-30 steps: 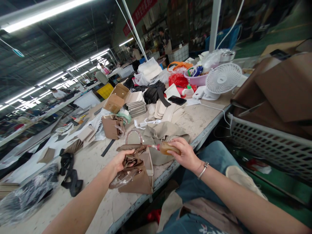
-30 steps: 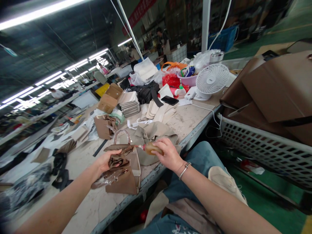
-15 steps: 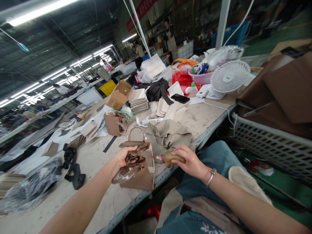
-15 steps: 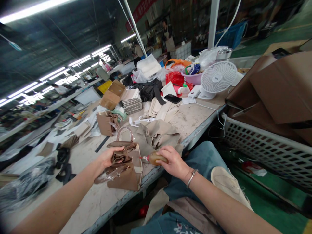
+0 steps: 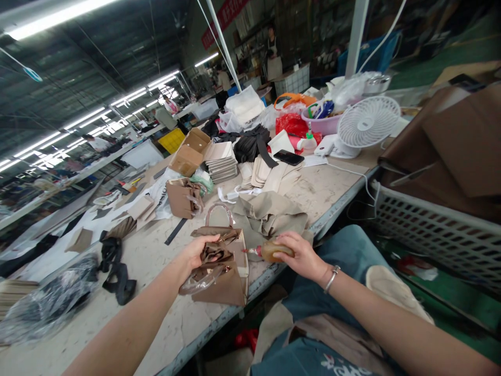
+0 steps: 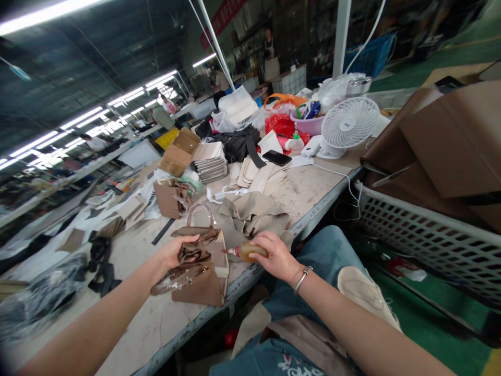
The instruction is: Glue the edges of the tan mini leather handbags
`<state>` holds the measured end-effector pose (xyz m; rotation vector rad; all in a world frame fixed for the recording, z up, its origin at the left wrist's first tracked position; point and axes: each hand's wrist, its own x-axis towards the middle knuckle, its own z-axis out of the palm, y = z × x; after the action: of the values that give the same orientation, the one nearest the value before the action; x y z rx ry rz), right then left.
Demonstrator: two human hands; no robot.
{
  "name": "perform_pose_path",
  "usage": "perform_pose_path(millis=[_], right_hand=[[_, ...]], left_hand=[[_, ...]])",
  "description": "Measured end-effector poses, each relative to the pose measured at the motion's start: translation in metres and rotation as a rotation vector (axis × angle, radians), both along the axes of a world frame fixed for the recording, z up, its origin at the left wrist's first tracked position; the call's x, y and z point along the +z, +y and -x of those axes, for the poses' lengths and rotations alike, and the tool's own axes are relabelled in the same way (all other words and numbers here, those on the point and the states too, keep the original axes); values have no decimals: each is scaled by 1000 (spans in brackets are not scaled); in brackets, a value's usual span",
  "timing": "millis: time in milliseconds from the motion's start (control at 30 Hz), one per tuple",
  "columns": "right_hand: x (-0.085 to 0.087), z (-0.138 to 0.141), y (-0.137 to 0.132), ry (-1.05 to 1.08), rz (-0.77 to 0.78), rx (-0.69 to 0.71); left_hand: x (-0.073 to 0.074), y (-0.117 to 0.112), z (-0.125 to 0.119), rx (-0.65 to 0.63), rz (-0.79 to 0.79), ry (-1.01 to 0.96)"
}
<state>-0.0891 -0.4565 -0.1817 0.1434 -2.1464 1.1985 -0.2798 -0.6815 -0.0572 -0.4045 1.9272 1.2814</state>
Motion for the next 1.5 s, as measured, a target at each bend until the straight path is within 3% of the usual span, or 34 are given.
perform_pose_path(millis=[200, 533, 833, 1100, 1267, 1500], right_hand=[[-12, -9, -8, -75, 18, 80], [14, 11, 7, 92, 53, -93], [-8, -5, -9, -40, 71, 15], [16, 13, 3, 81, 93, -93], [1, 5, -4, 4, 124, -40], [-19, -9, -17, -216, 367, 125]], left_hand=[[-3, 0, 4, -1, -8, 4], [0, 0, 0, -2, -3, -1], [2, 2, -1, 8, 0, 21], [-1, -1, 2, -5, -1, 3], [-3, 0, 2, -18, -12, 0], [0, 0, 0, -12, -19, 13]])
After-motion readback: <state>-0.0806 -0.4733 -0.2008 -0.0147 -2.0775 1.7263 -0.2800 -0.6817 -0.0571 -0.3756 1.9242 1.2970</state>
